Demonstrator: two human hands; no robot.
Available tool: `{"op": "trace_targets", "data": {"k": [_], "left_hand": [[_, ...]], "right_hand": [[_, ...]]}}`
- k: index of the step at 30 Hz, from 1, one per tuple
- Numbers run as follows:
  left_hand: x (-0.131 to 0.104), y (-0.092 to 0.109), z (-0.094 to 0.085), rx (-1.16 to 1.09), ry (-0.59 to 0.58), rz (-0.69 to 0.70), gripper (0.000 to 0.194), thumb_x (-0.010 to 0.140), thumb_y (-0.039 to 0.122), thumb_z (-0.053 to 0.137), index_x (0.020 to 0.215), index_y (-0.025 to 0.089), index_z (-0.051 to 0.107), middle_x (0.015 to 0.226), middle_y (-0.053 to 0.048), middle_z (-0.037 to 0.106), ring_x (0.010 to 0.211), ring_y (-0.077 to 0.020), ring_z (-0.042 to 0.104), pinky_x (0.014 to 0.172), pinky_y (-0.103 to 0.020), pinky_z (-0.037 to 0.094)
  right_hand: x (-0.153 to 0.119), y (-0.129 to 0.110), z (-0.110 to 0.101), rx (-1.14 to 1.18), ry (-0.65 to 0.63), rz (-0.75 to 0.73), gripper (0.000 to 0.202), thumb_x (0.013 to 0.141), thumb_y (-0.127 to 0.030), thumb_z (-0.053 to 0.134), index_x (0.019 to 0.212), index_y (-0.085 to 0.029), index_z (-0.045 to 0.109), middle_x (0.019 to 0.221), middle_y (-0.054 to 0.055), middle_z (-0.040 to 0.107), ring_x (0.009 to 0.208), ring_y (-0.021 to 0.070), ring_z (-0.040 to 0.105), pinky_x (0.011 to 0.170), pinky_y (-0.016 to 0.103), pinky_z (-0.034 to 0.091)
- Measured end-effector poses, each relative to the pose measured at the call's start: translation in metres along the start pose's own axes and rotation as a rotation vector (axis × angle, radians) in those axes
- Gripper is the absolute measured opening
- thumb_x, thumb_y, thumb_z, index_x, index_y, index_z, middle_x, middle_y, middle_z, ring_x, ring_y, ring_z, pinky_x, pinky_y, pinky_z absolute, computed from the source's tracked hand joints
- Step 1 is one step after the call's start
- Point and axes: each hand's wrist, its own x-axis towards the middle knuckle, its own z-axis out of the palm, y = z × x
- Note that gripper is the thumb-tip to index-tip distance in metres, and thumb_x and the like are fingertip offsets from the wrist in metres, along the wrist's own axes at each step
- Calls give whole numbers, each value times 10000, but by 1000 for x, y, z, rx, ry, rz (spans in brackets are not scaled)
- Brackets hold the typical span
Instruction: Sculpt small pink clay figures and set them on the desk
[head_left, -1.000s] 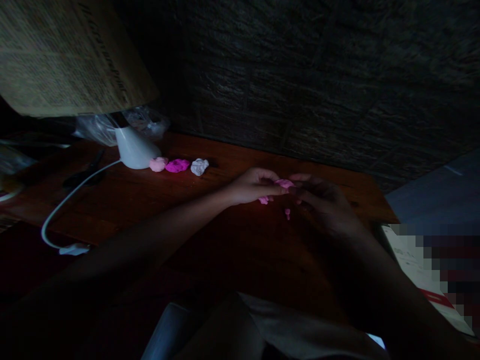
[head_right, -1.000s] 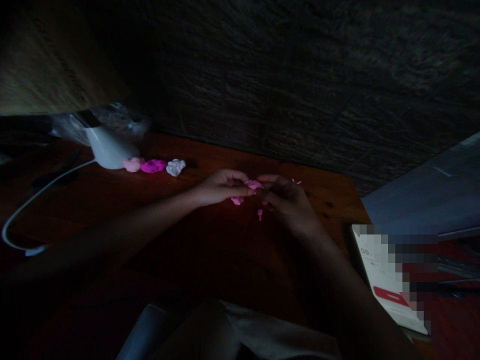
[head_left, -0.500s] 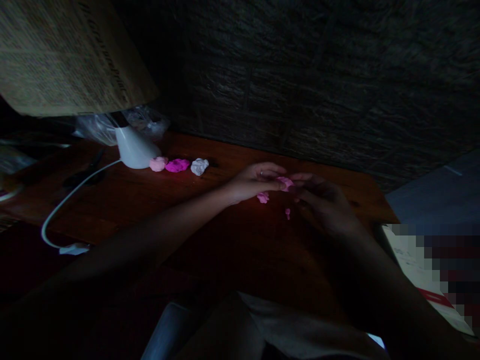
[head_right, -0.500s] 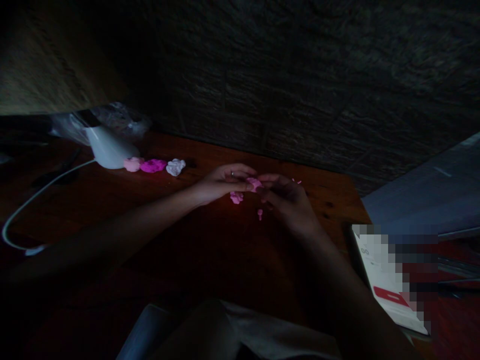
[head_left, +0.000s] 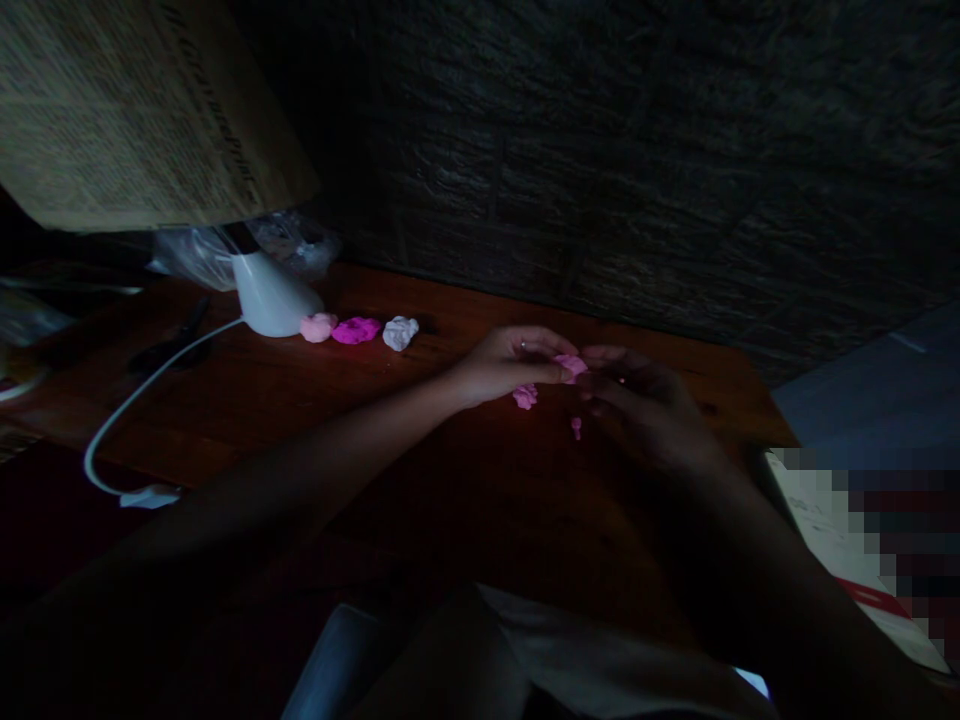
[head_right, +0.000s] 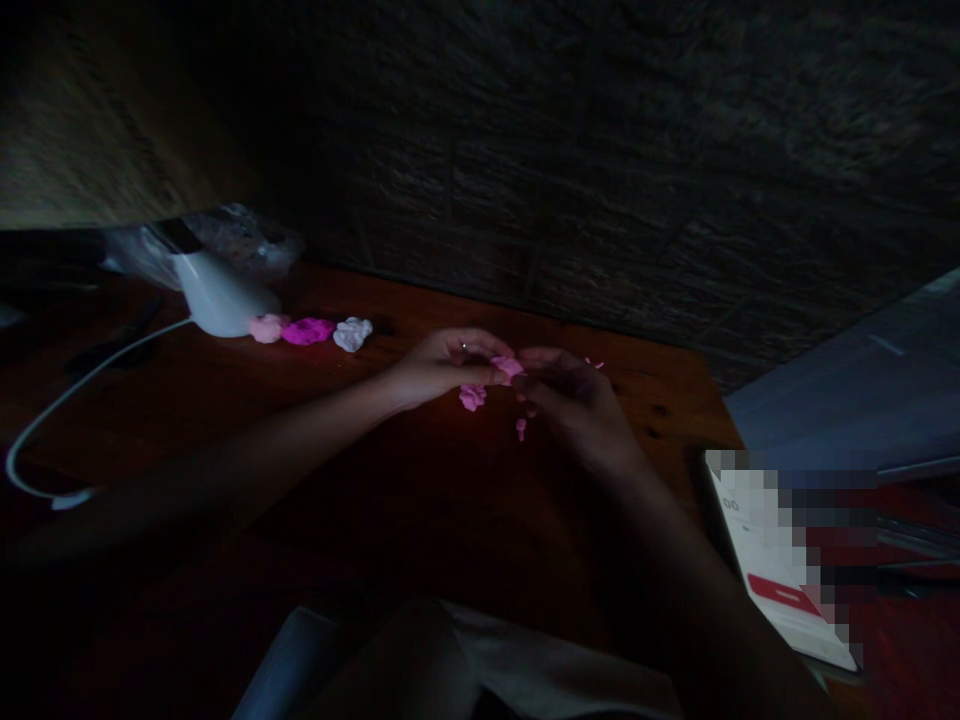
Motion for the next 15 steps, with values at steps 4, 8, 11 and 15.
{"op": "trace_targets", "data": {"k": [4,8,11,15], "left_hand": [[1,0,-1,-39,7,28,300,730,167,831,1014,134,741,985,-52,763,763,-87,669,674,-202,515],[2,0,-3,-49,-14,22,303,737,184,841,1021,131,750,958,-52,760,758,-96,681,651,-199,524],[1,-1,-4,-7,-37,-24,343,785,280,835,1087,137,754,961,-72,765,678,-94,665,614,-223,540],[0,0,-4,29,-24,-57,353,796,280,835,1106,133,750,956,-82,769,656,-97,663,587,-221,543]], "right_hand": [[-1,-3,-1,1,-57,25,333,662,-394,923,945,-264,804,875,21,766,722,160,668,648,300,566],[0,-4,-3,-26,-75,23,266,678,-430,906,867,-260,827,866,31,784,699,164,666,658,312,573],[0,-4,-3,-53,-76,11,252,692,-430,900,856,-251,833,906,45,802,728,171,680,698,321,585],[-1,-4,-1,-50,-74,6,292,660,-457,924,853,-255,837,875,43,805,722,180,692,689,327,596]]}}
